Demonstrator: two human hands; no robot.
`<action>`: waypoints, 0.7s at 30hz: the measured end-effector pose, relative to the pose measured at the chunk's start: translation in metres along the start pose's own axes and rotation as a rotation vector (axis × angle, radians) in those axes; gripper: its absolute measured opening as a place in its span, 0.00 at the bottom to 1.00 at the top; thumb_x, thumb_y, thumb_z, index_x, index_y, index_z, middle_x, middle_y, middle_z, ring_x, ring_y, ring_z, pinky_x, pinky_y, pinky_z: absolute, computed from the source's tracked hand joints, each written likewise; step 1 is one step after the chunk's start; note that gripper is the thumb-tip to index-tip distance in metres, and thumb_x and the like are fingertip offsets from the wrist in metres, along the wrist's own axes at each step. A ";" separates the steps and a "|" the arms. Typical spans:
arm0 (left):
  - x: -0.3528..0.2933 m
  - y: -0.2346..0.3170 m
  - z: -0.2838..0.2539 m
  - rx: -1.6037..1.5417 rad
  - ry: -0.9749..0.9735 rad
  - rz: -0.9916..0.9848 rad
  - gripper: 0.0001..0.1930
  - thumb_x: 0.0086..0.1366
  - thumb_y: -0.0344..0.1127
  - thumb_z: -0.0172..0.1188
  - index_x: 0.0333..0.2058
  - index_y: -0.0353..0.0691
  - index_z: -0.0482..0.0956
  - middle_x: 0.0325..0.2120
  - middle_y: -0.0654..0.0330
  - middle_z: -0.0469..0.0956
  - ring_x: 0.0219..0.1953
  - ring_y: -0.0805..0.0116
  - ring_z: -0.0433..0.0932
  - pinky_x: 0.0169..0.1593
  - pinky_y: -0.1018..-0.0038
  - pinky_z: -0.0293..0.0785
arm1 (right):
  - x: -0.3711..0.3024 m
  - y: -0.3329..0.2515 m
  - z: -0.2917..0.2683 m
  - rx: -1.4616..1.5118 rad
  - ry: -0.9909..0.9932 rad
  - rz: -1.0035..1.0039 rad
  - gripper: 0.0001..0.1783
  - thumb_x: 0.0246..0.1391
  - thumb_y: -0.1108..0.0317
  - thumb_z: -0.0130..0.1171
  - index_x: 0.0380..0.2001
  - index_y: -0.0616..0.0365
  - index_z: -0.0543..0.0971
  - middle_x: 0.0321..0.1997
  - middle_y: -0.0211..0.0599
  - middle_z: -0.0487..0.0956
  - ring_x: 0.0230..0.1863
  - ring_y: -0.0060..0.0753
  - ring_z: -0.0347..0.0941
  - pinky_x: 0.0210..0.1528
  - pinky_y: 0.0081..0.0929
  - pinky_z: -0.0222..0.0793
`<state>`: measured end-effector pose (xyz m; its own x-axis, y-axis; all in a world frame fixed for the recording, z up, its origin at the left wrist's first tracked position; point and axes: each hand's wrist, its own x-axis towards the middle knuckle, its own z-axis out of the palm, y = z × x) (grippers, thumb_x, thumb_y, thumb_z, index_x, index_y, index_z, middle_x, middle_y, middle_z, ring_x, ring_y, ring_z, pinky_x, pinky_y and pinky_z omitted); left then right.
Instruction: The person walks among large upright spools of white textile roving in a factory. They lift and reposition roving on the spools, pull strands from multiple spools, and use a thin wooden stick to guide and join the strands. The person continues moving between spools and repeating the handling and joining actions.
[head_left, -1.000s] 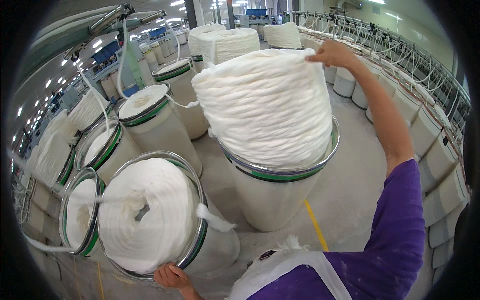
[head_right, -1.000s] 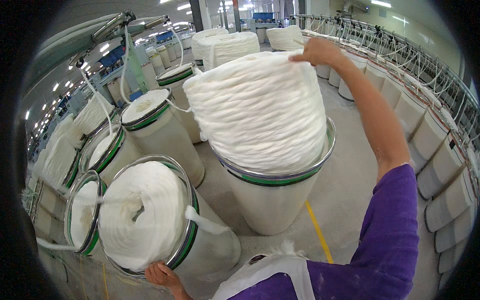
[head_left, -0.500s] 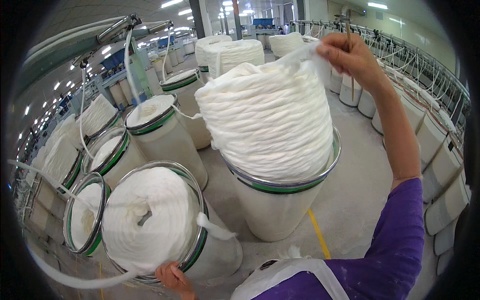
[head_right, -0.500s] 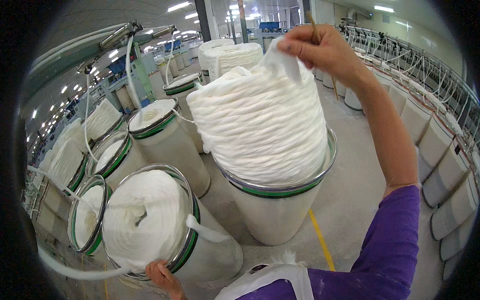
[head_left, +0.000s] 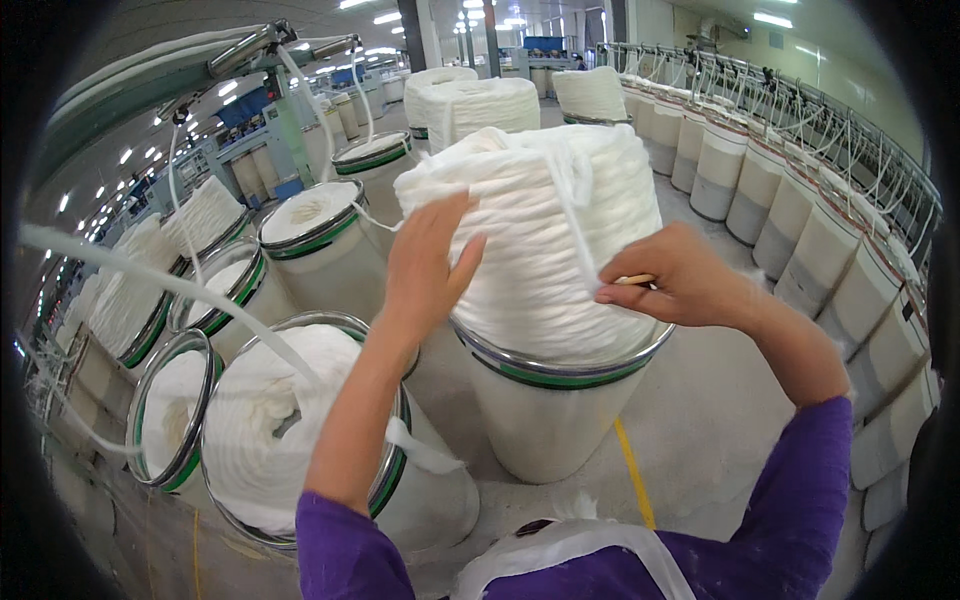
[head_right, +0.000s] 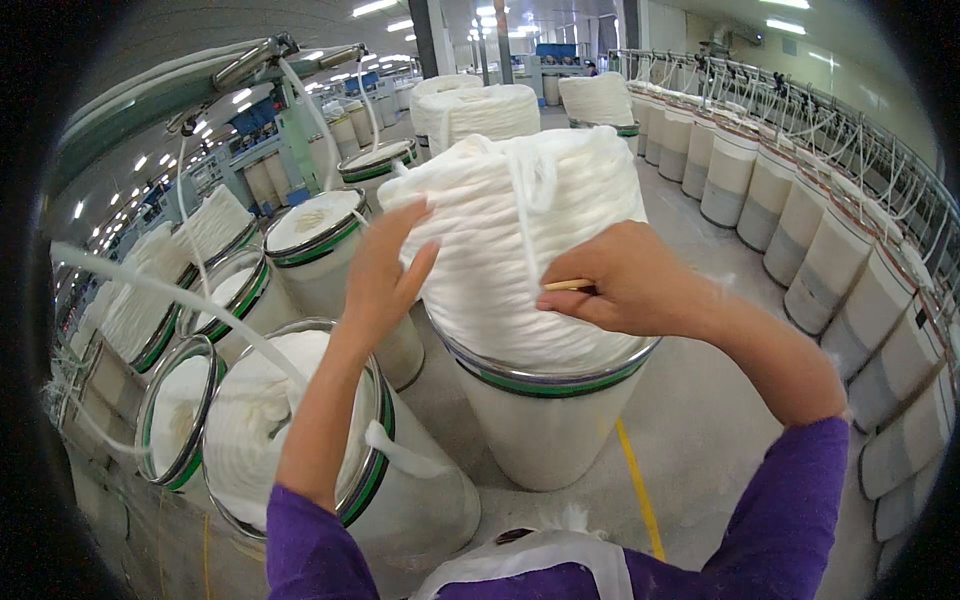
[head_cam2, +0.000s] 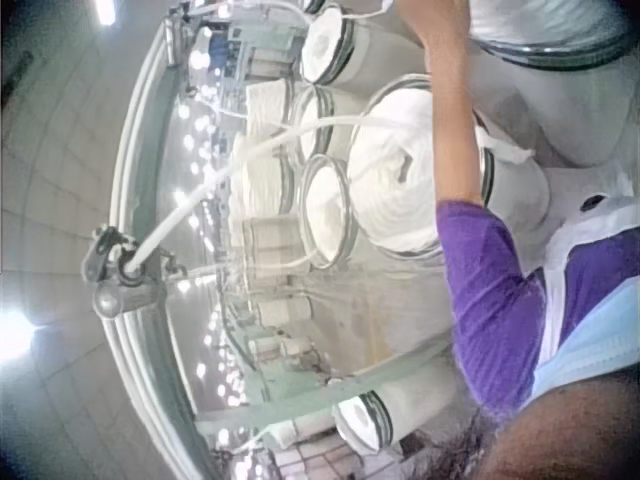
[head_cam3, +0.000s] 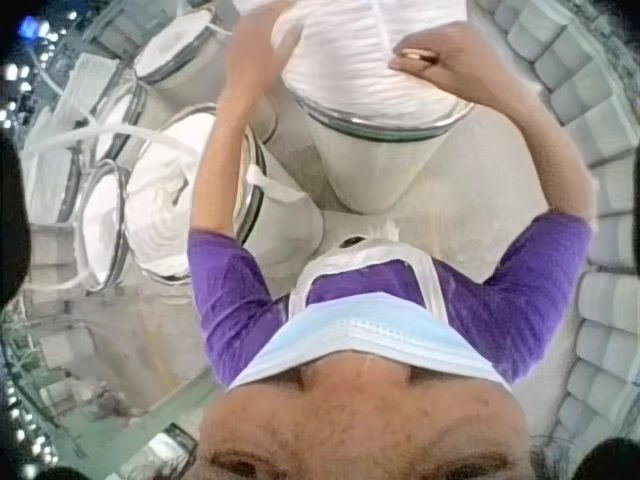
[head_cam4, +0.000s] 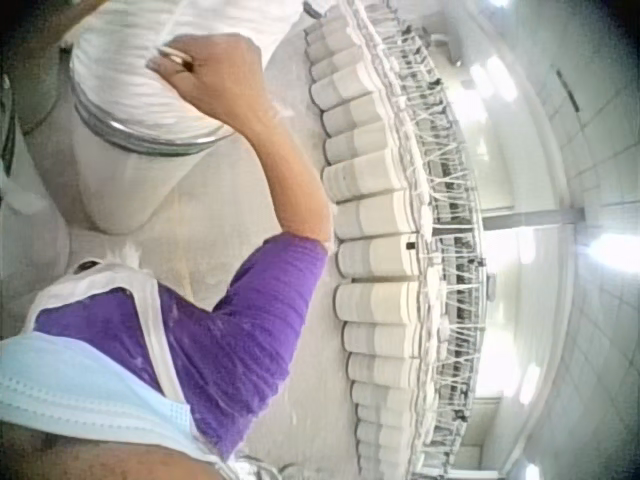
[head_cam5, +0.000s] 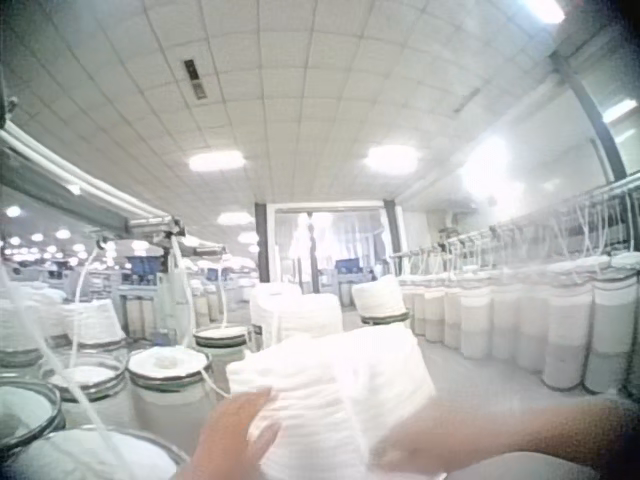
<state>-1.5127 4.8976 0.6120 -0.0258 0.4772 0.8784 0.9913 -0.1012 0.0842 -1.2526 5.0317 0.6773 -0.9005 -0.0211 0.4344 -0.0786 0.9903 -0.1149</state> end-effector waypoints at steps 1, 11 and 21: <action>0.024 -0.012 0.013 0.040 0.015 0.039 0.21 0.59 0.38 0.60 0.49 0.35 0.72 0.51 0.50 0.73 0.53 0.50 0.70 0.58 0.60 0.63 | -0.004 0.001 -0.004 0.052 0.050 0.005 0.10 0.52 0.60 0.63 0.29 0.56 0.81 0.19 0.38 0.75 0.19 0.36 0.70 0.24 0.31 0.63; -0.017 0.036 0.124 0.103 -0.230 -0.154 0.15 0.60 0.42 0.59 0.25 0.34 0.74 0.36 0.46 0.76 0.38 0.49 0.73 0.43 0.57 0.67 | -0.088 0.046 -0.044 0.646 0.373 0.399 0.12 0.55 0.61 0.62 0.31 0.60 0.81 0.18 0.20 0.72 0.17 0.10 0.63 0.17 0.11 0.54; -0.068 0.084 0.139 0.032 0.016 0.004 0.19 0.60 0.39 0.60 0.40 0.26 0.74 0.42 0.46 0.75 0.46 0.51 0.72 0.56 0.55 0.63 | -0.025 0.056 -0.010 0.061 0.347 0.420 0.23 0.56 0.52 0.58 0.43 0.61 0.77 0.25 0.30 0.76 0.24 0.23 0.70 0.29 0.21 0.65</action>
<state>-1.4095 4.9780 0.4942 -0.0241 0.4625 0.8863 0.9950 -0.0749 0.0661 -1.2303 5.0894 0.6684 -0.6664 0.4314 0.6081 0.2234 0.8937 -0.3891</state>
